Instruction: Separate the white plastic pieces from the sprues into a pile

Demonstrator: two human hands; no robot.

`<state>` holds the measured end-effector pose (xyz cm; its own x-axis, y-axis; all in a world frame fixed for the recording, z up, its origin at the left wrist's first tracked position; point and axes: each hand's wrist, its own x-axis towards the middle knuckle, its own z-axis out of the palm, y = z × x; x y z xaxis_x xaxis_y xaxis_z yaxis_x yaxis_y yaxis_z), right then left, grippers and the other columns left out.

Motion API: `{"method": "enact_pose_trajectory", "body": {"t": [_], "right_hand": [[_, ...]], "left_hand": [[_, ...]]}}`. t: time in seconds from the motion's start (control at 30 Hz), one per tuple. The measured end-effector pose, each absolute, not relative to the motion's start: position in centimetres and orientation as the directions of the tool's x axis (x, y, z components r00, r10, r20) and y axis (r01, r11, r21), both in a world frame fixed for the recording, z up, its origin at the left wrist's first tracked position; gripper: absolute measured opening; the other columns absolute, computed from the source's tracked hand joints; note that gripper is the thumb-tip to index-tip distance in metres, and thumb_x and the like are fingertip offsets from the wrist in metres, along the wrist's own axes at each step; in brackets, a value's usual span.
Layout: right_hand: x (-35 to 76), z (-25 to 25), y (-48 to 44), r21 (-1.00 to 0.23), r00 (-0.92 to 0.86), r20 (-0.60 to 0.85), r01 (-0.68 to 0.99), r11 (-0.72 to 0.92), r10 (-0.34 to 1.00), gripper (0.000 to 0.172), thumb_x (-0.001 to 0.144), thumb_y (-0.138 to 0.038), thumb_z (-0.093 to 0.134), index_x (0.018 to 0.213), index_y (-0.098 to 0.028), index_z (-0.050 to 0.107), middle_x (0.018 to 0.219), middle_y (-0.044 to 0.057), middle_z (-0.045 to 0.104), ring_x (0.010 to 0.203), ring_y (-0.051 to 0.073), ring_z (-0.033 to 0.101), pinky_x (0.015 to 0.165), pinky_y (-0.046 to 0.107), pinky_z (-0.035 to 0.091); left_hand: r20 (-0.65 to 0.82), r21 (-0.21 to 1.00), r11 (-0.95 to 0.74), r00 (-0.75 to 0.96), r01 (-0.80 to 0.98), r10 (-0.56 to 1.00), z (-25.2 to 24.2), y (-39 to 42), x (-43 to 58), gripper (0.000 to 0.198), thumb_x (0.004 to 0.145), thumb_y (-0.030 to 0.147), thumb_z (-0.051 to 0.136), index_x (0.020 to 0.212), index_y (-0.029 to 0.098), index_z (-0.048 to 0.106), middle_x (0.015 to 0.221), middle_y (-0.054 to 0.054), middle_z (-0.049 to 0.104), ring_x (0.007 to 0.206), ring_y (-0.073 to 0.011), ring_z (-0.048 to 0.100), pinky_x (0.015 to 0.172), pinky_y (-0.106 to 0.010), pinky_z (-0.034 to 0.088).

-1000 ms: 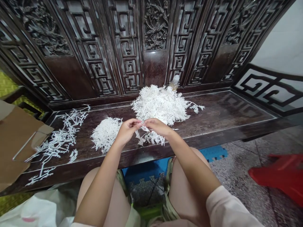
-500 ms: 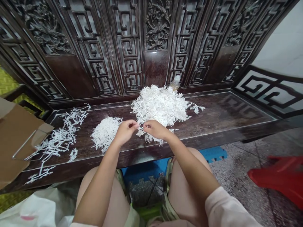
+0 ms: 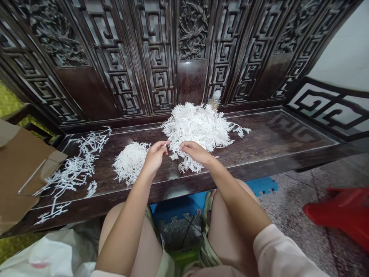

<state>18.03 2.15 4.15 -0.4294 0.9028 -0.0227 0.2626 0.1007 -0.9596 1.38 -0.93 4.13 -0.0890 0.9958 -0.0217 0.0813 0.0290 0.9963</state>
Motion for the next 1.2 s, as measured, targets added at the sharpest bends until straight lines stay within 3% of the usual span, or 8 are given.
{"method": "enact_pose_trajectory", "body": {"t": [0.17, 0.33, 0.63, 0.8, 1.0, 1.07, 1.13, 1.2], "right_hand": [[17.5, 3.8, 2.0, -0.965, -0.461, 0.034, 0.217, 0.149, 0.887, 0.015, 0.071, -0.027, 0.045, 0.066, -0.017, 0.054, 0.068, -0.002, 0.051, 0.069, 0.011, 0.044, 0.07, 0.026, 0.033], [17.5, 3.3, 2.4, -0.973, -0.444, 0.029, 0.194, 0.128, 0.895, 0.015, 0.071, -0.028, 0.045, 0.066, -0.017, 0.054, 0.069, -0.001, 0.053, 0.071, 0.012, 0.047, 0.073, 0.026, 0.033], [18.1, 3.4, 2.4, -0.961, -0.488, 0.011, 0.235, 0.144, 0.873, 0.02, 0.072, -0.031, 0.045, 0.063, -0.015, 0.052, 0.059, -0.003, 0.043, 0.059, 0.009, 0.037, 0.062, 0.024, 0.029], [17.7, 3.3, 2.3, -0.862, -0.492, 0.072, 0.408, 0.303, 0.868, 0.014, 0.071, -0.026, 0.045, 0.062, -0.017, 0.05, 0.057, -0.004, 0.039, 0.057, 0.01, 0.035, 0.059, 0.024, 0.027], [17.0, 2.6, 2.2, -0.714, -0.488, 0.188, 0.528, 0.459, 0.853, 0.011, 0.071, -0.022, 0.044, 0.062, -0.017, 0.049, 0.064, -0.001, 0.044, 0.063, 0.011, 0.04, 0.06, 0.024, 0.028], [17.5, 2.4, 2.8, -0.675, -0.387, 0.187, 0.617, 0.404, 0.903, 0.011, 0.071, -0.021, 0.042, 0.063, -0.016, 0.049, 0.067, 0.0, 0.045, 0.062, 0.011, 0.039, 0.058, 0.024, 0.028], [18.5, 2.2, 3.9, -0.65, -0.161, 0.185, 0.72, 0.243, 0.97, 0.012, 0.071, -0.021, 0.041, 0.062, -0.016, 0.048, 0.067, 0.001, 0.046, 0.059, 0.011, 0.038, 0.056, 0.024, 0.026], [19.7, 2.2, 5.1, -0.68, -0.015, 0.146, 0.724, 0.111, 0.989, 0.015, 0.072, -0.023, 0.041, 0.061, -0.016, 0.048, 0.062, 0.0, 0.045, 0.056, 0.011, 0.038, 0.055, 0.025, 0.026]], "left_hand": [[-0.125, 0.992, 0.125, -0.028, 0.014, 0.992, 3.4, -1.5, 2.8, 0.023, 0.069, 0.029, 0.051, 0.083, 0.015, 0.062, 0.063, -0.001, 0.054, 0.062, -0.0118, 0.051, 0.064, -0.025, 0.042], [-0.074, 0.997, 0.074, -0.019, 0.013, 0.997, 2.8, -1.6, 3.6, 0.027, 0.068, 0.039, 0.056, 0.08, 0.015, 0.061, 0.067, -0.001, 0.057, 0.068, -0.0135, 0.052, 0.068, -0.026, 0.041], [-0.059, 0.997, 0.059, 0.012, 0.042, 0.998, 1.8, -1.6, 4.2, 0.024, 0.069, 0.041, 0.054, 0.07, 0.016, 0.055, 0.056, 0.004, 0.046, 0.055, -0.0091, 0.043, 0.057, -0.022, 0.035], [-0.163, 0.981, 0.168, 0.057, -0.096, 0.985, 1.8, -1.5, 4.2, 0.017, 0.07, 0.031, 0.051, 0.062, 0.017, 0.045, 0.053, 0.005, 0.034, 0.046, -0.0066, 0.031, 0.047, -0.021, 0.025], [-0.201, 0.977, 0.201, 0.003, -0.077, 0.98, 2.2, -1.5, 4.3, 0.018, 0.068, 0.025, 0.051, 0.055, 0.016, 0.042, 0.048, 0.005, 0.029, 0.044, -0.0067, 0.026, 0.047, -0.021, 0.022], [-0.158, 0.985, 0.159, 0.024, -0.07, 0.987, 2.9, -1.8, 4.2, 0.018, 0.068, 0.024, 0.05, 0.054, 0.016, 0.041, 0.048, 0.005, 0.03, 0.045, -0.0068, 0.027, 0.048, -0.021, 0.024], [-0.064, 0.997, 0.066, 0.066, -0.03, 0.996, 3.8, -2.2, 3.7, 0.02, 0.07, 0.026, 0.049, 0.055, 0.017, 0.04, 0.05, 0.005, 0.031, 0.047, -0.0074, 0.03, 0.051, -0.021, 0.027], [0.033, 0.991, -0.036, 0.03, 0.128, 0.999, 4.5, -2.2, 2.4, 0.021, 0.073, 0.03, 0.047, 0.057, 0.017, 0.041, 0.052, 0.004, 0.034, 0.05, -0.0085, 0.034, 0.054, -0.021, 0.03]]}}
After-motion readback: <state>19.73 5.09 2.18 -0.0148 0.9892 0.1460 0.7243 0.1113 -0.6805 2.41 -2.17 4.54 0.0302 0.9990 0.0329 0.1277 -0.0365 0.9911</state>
